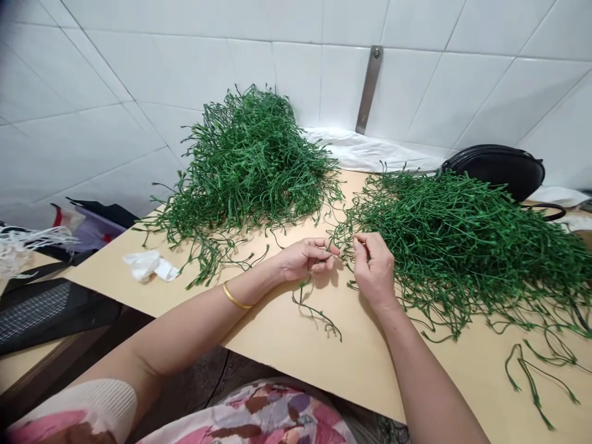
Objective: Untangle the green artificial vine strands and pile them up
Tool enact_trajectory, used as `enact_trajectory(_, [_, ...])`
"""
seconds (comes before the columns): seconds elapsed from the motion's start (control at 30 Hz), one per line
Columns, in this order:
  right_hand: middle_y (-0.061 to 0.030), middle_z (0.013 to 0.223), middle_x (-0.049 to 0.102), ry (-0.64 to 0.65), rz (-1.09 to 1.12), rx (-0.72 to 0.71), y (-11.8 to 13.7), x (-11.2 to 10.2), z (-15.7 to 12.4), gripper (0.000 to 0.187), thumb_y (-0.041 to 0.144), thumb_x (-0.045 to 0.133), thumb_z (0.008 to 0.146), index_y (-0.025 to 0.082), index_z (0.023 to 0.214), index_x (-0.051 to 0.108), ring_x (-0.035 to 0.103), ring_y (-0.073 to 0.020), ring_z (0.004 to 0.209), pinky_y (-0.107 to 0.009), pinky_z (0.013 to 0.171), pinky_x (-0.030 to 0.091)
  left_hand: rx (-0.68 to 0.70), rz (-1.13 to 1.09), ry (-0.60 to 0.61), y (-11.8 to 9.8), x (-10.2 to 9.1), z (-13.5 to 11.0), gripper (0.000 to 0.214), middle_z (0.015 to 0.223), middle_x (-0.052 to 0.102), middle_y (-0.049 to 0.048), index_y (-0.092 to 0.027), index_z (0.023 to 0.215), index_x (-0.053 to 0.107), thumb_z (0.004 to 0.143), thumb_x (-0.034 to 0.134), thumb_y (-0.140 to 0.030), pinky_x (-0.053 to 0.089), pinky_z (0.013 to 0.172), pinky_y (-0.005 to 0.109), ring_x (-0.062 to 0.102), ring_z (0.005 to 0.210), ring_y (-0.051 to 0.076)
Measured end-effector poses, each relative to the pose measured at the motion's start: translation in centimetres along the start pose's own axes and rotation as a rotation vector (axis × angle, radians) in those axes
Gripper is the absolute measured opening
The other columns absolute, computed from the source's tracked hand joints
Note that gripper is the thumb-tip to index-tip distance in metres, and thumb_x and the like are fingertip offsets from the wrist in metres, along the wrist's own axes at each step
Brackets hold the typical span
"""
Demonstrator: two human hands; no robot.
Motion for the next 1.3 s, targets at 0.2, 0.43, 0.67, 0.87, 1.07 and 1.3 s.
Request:
enact_trajectory(0.2, [-0.0077, 0.095, 0.056, 0.128, -0.016, -0.179, 1.6, 1.1, 0.0, 0.019, 0.015, 0.045, 0.080, 0.019, 0.093, 0.059, 0.054, -0.0183, 0.090, -0.033, 0.078, 0.045, 0.003, 0.113, -0.047, -0.6, -0.1, -0.3, 0.007, 0.049, 0.048, -0.0039, -0.012, 0.078, 0.054, 0.076, 0.051, -0.017, 0.010, 0.034, 0.015, 0.018, 0.031, 0.000])
enact_trajectory(0.43, [-0.0060, 0.087, 0.060, 0.223, -0.138, -0.244, 1.7, 2.3, -0.4, 0.017, 0.017, 0.048, 0.079, 0.019, 0.093, 0.059, 0.050, -0.0200, 0.084, -0.036, 0.076, 0.041, 0.041, 0.160, 0.014, -0.6, 0.4, -0.4, 0.023, 0.042, 0.039, -0.0062, -0.013, 0.070, 0.051, 0.080, 0.049, -0.034, 0.010, 0.034, 0.017, 0.018, 0.032, 0.002])
enact_trajectory(0.67, [-0.0057, 0.081, 0.058, 0.175, -0.274, -0.192, 1.7, 1.8, -0.4, 0.016, 0.021, 0.048, 0.081, 0.020, 0.090, 0.062, 0.048, -0.0198, 0.079, -0.035, 0.071, 0.038, 0.251, 0.342, -0.308, -1.7, -1.0, -0.5, 0.013, 0.049, 0.049, -0.0031, -0.013, 0.066, 0.051, 0.076, 0.053, -0.022, 0.021, 0.036, 0.018, 0.032, 0.034, 0.003])
enact_trajectory(0.87, [-0.0046, 0.080, 0.059, 0.113, -0.269, -0.229, 2.6, 1.4, -0.6, 0.010, 0.018, 0.047, 0.081, 0.019, 0.084, 0.057, 0.049, -0.0188, 0.079, -0.033, 0.071, 0.036, 0.271, 0.152, -0.315, -1.9, -1.5, -0.5, 0.007, 0.049, 0.050, -0.0042, -0.016, 0.078, 0.050, 0.074, 0.052, -0.011, 0.026, 0.038, 0.016, 0.038, 0.036, 0.004])
enact_trajectory(1.07, [-0.0050, 0.080, 0.058, 0.121, -0.314, -0.290, 3.3, 1.7, -1.0, 0.012, 0.019, 0.048, 0.082, 0.018, 0.088, 0.058, 0.049, -0.0185, 0.079, -0.032, 0.069, 0.035, 0.206, 0.019, -0.286, -1.5, -1.8, -0.2, 0.010, 0.054, 0.053, -0.0003, -0.012, 0.065, 0.049, 0.073, 0.051, -0.006, 0.036, 0.047, 0.017, 0.046, 0.043, 0.004])
enact_trajectory(1.3, [-0.0055, 0.079, 0.055, 0.177, -0.448, -0.375, 2.9, 2.6, -1.2, 0.017, 0.019, 0.047, 0.082, 0.020, 0.092, 0.060, 0.046, -0.0195, 0.078, -0.032, 0.065, 0.031, 0.213, 0.053, -0.286, -1.8, -1.8, -0.2, 0.012, 0.049, 0.046, -0.0036, -0.011, 0.063, 0.050, 0.072, 0.057, -0.008, 0.030, 0.043, 0.015, 0.040, 0.040, 0.002])
Point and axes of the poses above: each hand's wrist, its own z-axis towards the middle knuckle, its own x-axis out of the palm, y = z × x, the point moved 8 cm from there along z, towards the middle knuckle
